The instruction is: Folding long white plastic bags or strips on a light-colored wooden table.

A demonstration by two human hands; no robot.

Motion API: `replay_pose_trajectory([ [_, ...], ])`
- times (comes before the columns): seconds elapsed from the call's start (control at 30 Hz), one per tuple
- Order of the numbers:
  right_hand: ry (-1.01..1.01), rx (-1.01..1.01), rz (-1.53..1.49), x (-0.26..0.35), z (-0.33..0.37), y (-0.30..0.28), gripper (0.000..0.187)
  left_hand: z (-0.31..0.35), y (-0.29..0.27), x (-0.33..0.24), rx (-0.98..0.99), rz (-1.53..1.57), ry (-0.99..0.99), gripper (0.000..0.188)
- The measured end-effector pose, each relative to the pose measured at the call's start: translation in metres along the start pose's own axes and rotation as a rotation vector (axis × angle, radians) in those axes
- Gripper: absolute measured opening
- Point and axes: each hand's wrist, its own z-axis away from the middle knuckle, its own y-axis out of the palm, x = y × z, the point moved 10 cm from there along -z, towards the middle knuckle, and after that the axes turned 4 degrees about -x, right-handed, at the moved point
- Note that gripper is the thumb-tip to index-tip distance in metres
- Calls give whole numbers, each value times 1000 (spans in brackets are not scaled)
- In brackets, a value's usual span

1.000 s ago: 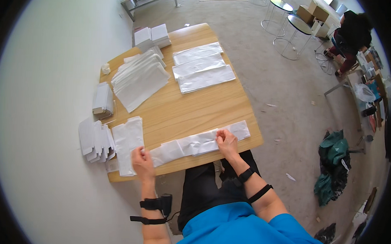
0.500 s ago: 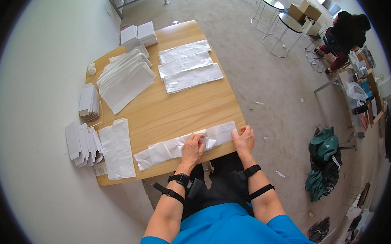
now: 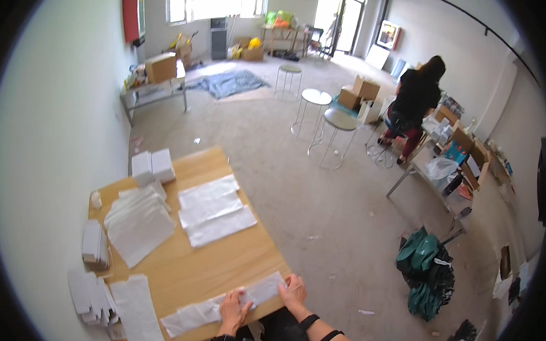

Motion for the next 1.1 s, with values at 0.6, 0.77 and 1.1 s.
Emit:
replay_pose_trajectory([
  [0.6,-94,36,22,6,-24,-3,21,22,-48,-15,-248,129,130,23],
  [0.77,-96,54,-22,3,-16,-3,18,40,-34,-28,-219,-380,274,36],
  [1.1,-62,81,-22,1,-11,-3,18,46,-25,-32,-191,-455,298,40],
])
